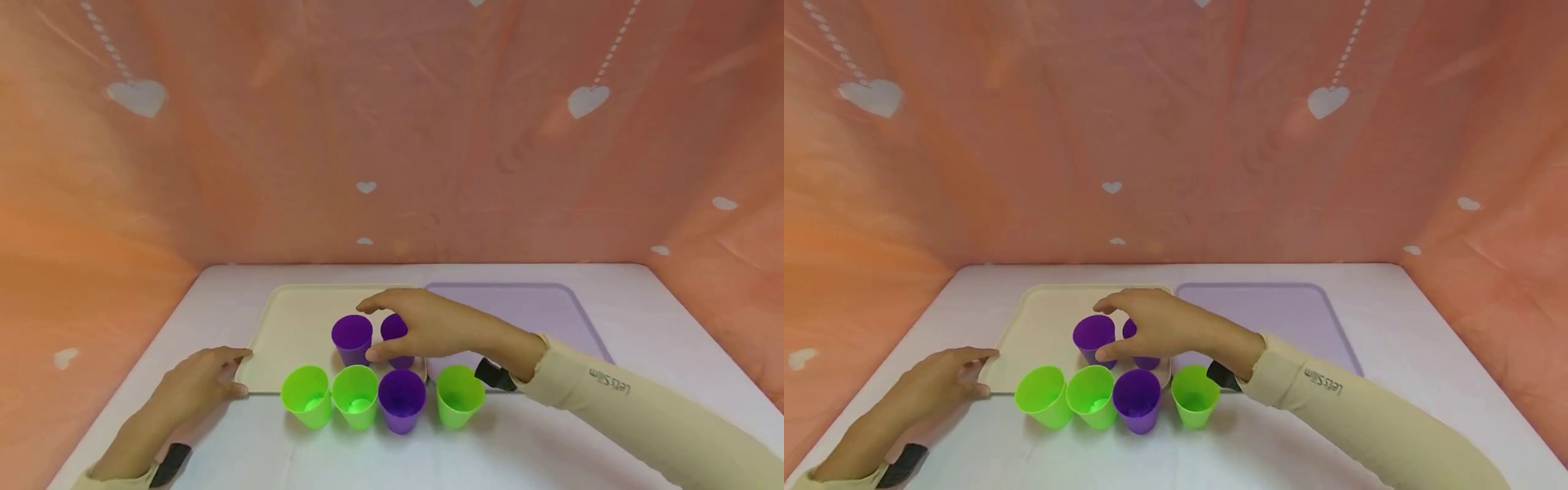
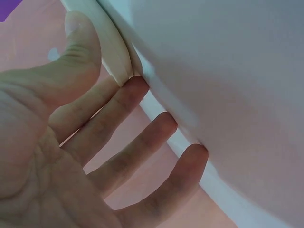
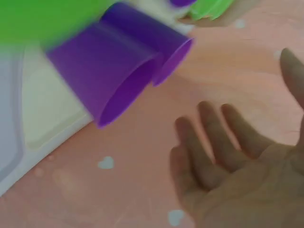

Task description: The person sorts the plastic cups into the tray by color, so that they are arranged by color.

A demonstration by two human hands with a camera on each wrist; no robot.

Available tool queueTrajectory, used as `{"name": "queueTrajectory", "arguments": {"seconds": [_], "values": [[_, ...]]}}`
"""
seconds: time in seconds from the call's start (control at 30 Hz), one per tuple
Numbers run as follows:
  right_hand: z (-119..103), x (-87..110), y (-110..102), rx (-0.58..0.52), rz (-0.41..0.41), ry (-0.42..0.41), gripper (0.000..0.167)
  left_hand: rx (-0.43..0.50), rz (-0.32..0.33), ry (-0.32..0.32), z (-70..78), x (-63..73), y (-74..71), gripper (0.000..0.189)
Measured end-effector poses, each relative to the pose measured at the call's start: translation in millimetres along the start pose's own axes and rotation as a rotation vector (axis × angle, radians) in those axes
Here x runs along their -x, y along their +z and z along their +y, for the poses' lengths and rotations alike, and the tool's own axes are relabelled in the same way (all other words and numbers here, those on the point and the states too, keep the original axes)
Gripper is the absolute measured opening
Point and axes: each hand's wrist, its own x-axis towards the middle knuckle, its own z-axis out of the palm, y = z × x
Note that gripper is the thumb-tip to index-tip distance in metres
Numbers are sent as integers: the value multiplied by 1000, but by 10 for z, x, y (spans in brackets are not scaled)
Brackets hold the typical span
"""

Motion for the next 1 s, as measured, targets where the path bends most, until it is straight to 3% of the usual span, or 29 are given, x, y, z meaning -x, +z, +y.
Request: {"name": "queueTrajectory", "arguments": {"seconds": [0.17, 0.33, 0.5, 0.77, 1.0], "values": [[-89, 355, 131, 44, 106, -10, 69, -1, -6, 0, -35, 19, -25, 67], [-68, 630, 336, 49, 161, -4, 68, 9, -4, 8, -32, 21, 0, 68], [-53, 833, 510, 5, 202, 62, 75, 6, 6, 4, -13, -5, 21, 67], [-32, 880, 726, 55, 254, 112, 78, 5, -3, -19, -9, 43, 9, 66], [15, 827, 802, 131, 323, 97, 76, 20, 23, 12, 12, 56, 5, 63]]}}
